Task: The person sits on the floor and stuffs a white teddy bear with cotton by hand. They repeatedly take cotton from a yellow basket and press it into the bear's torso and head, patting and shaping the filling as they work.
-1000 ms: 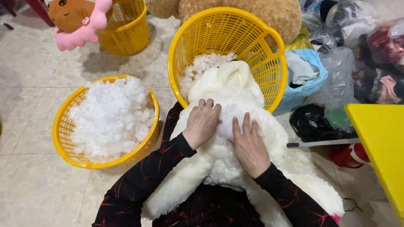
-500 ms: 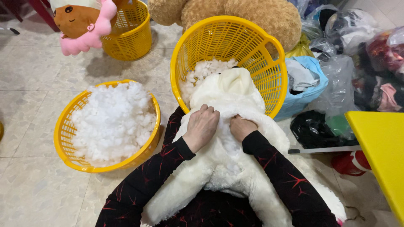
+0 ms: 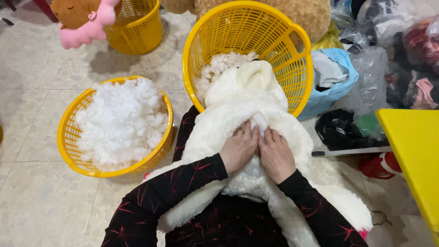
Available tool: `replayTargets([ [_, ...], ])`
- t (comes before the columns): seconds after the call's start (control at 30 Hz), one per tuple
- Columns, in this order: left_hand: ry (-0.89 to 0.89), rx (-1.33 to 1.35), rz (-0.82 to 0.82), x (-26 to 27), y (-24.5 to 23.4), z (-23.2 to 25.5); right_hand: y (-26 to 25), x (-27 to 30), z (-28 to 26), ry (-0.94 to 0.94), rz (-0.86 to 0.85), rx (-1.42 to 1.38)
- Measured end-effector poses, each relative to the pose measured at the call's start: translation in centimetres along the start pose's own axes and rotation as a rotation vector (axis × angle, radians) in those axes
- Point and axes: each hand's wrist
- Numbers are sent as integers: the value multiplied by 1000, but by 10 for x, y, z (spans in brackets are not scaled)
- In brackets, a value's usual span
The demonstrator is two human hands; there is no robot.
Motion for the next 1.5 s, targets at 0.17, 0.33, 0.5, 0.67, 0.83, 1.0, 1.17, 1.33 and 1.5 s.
replayTargets([
  [0.17, -26, -348, -486, -9, 29, 6, 33, -2, 0, 46, -218, 243],
  [0.33, -93, -140, -683, -26, 48, -9, 35, 2, 10, 103, -453, 151],
  [0.5, -74, 121, -486, -16, 12, -26, 0, 8, 19, 42, -170, -96],
  [0.67, -66, 288, -215, 11, -42, -25, -37, 22, 14, 40, 52, -362],
  [0.83, 308, 242, 43, 4, -34, -24, -40, 10, 12, 204, 162, -77],
  [1.0, 295, 169, -150, -11, 29, -5, -20, 4, 39, 370, -89, -162],
  [1.17, 97, -111, -574, -59, 103, 3, -14, 20, 50, 363, -49, -370],
  [1.33, 108, 15, -609, -68, 87, -1, -36, 8, 66, 259, -264, -486],
  [1.5, 350, 292, -508, -58, -16, -41, -19, -19, 132, 444, -356, -764],
])
Point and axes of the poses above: each hand's wrist, its own x-axis away from the middle knuckle, its own y-axis out of the palm, z = x × y, and after that the axes turned 5 degrees about x, right-handed
